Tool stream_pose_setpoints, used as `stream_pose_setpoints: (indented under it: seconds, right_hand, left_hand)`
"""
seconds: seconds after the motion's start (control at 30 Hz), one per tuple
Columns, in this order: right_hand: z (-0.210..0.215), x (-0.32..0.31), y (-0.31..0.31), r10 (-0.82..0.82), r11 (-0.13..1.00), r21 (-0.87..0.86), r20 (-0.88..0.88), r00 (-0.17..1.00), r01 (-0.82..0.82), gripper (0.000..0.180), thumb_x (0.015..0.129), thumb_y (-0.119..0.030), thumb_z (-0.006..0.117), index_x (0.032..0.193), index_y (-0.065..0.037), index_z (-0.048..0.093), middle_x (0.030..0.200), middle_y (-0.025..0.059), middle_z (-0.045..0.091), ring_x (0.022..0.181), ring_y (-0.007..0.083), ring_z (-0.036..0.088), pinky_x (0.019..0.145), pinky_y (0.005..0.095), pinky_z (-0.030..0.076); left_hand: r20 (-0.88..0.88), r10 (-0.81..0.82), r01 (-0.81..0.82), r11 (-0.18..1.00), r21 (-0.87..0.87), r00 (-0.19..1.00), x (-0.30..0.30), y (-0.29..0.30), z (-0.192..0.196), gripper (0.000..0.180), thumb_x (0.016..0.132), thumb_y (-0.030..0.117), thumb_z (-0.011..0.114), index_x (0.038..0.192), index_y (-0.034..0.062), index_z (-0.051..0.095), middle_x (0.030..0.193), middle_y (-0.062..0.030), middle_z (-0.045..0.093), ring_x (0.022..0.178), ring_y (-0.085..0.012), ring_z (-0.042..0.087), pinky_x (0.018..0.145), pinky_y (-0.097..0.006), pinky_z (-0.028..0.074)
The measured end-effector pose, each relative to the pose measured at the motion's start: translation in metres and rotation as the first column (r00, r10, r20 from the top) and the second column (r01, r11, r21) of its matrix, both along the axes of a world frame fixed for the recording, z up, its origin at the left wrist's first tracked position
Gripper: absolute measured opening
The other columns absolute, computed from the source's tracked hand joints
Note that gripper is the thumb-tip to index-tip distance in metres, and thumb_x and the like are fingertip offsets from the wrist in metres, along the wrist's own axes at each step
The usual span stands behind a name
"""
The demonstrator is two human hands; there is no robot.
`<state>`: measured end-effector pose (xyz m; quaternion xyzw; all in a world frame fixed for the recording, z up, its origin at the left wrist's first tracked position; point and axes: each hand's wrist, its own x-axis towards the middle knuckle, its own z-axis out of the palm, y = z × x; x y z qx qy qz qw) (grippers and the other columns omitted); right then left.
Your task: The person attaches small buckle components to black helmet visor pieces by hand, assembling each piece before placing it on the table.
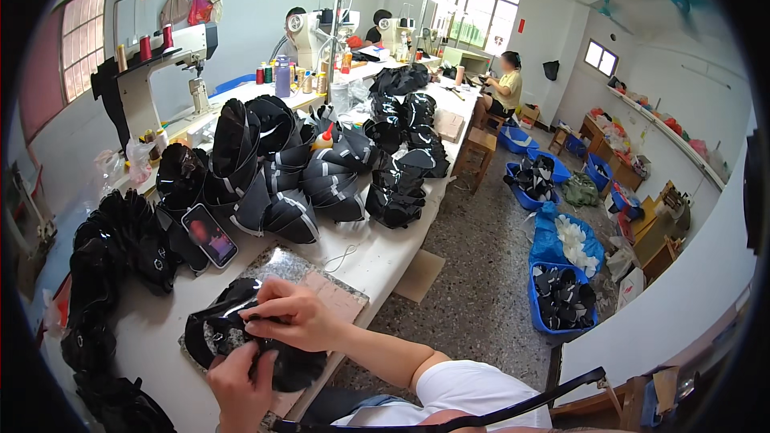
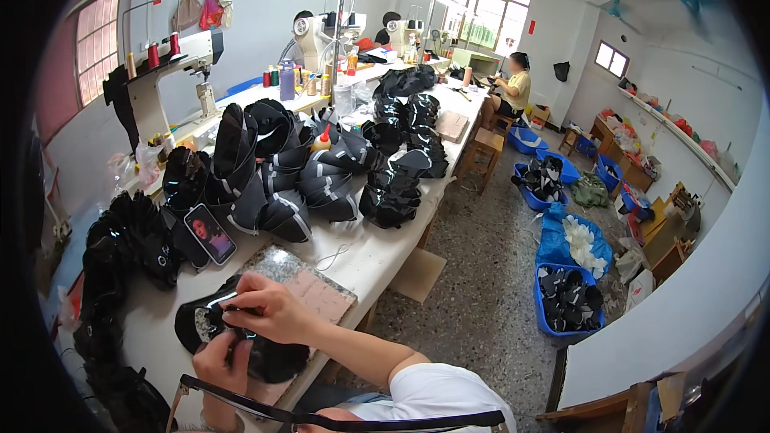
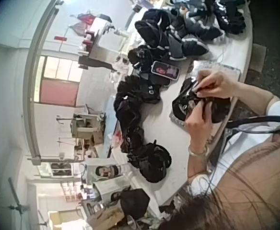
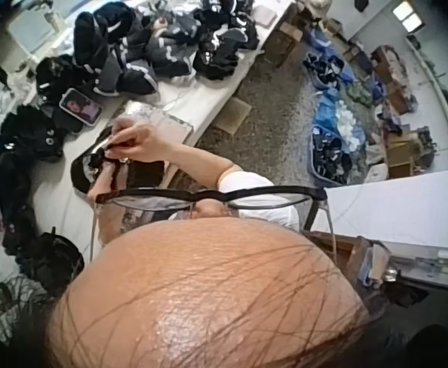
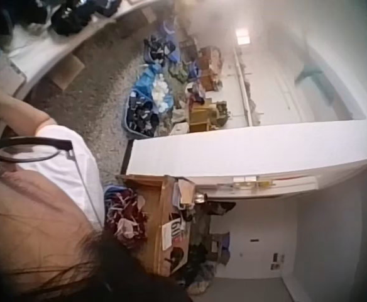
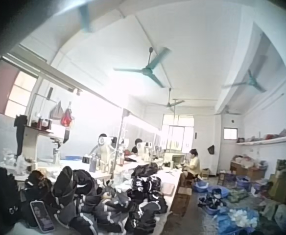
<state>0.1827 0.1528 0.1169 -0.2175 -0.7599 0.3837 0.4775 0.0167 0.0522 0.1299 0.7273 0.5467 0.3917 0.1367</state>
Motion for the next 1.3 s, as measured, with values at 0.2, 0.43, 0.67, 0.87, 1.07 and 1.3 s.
stream_pose_setpoints:
  seconds: [0.2,0.43,0.67,0.87,1.07,1.3]
  right_hand:
    - [-0.005,-0.012,0.001,0.014,0.996,0.093,-0.154,0.988,0.0,0.023,0.084,-0.006,0.074,0.107,-0.002,0.072,0.101,0.0099,0.067,0.085,0.0175,0.065,0.067,0.0276,0.051]
    - [-0.019,-0.029,0.006,-0.17,0.922,0.344,-0.058,0.984,0.18,0.021,0.081,-0.002,0.072,0.102,0.001,0.069,0.105,0.0153,0.067,0.09,0.0293,0.066,0.074,0.0331,0.054]
    - [-0.008,-0.035,0.004,-0.084,0.912,0.393,-0.095,0.992,0.115,0.023,0.079,0.001,0.072,0.102,-0.001,0.07,0.105,0.0147,0.066,0.089,0.0295,0.065,0.072,0.0345,0.053]
    - [0.019,-0.047,0.02,0.084,0.819,0.571,-0.019,0.996,-0.058,0.023,0.077,0.002,0.072,0.1,0.0,0.07,0.104,0.0143,0.065,0.085,0.0288,0.065,0.072,0.0356,0.053]
    - [0.014,-0.035,0.052,0.25,0.968,-0.014,0.057,0.967,-0.249,0.017,0.083,-0.006,0.073,0.098,0.003,0.072,0.098,0.011,0.071,0.081,0.0134,0.067,0.069,0.0249,0.053]
    - [0.011,-0.039,0.061,0.417,0.658,-0.665,-0.07,0.906,-0.354,0.019,0.087,-0.011,0.07,0.099,0.003,0.072,0.09,0.0082,0.07,0.074,0.0121,0.066,0.067,0.024,0.055]
  left_hand:
    - [0.043,0.138,-0.145,0.96,0.238,0.989,0.003,0.013,-0.022,0.014,0.086,0.003,0.062,0.099,-0.0032,0.062,0.078,-0.0171,0.065,0.071,-0.0365,0.064,0.063,-0.043,0.05]
    - [-0.095,0.236,-0.192,0.922,0.338,0.967,-0.002,0.017,-0.016,0.019,0.084,0.009,0.07,0.098,-0.0007,0.061,0.077,-0.0148,0.066,0.059,-0.0313,0.065,0.055,-0.036,0.051]
    - [0.538,0.153,-0.101,0.987,-0.125,0.829,-0.019,0.034,-0.025,0.019,0.09,0.005,0.064,0.106,-0.0023,0.059,0.092,-0.0102,0.072,0.084,-0.0103,0.068,0.071,-0.025,0.052]
    - [0.667,0.08,0.011,0.991,-0.131,0.741,-0.034,0.029,-0.021,0.026,0.091,0.009,0.066,0.113,-0.0051,0.061,0.095,-0.0079,0.07,0.085,-0.0092,0.064,0.074,-0.023,0.051]
    - [0.774,0.109,0.183,0.942,-0.28,0.624,-0.028,0.033,-0.018,0.026,0.091,0.008,0.066,0.114,-0.0038,0.064,0.096,-0.0033,0.068,0.085,-0.0074,0.061,0.075,-0.022,0.05]
    - [0.817,0.161,0.197,0.928,-0.316,0.553,-0.034,0.032,-0.032,0.022,0.092,0.006,0.063,0.11,-0.0062,0.065,0.093,-0.0056,0.069,0.081,-0.0091,0.063,0.074,-0.022,0.05]
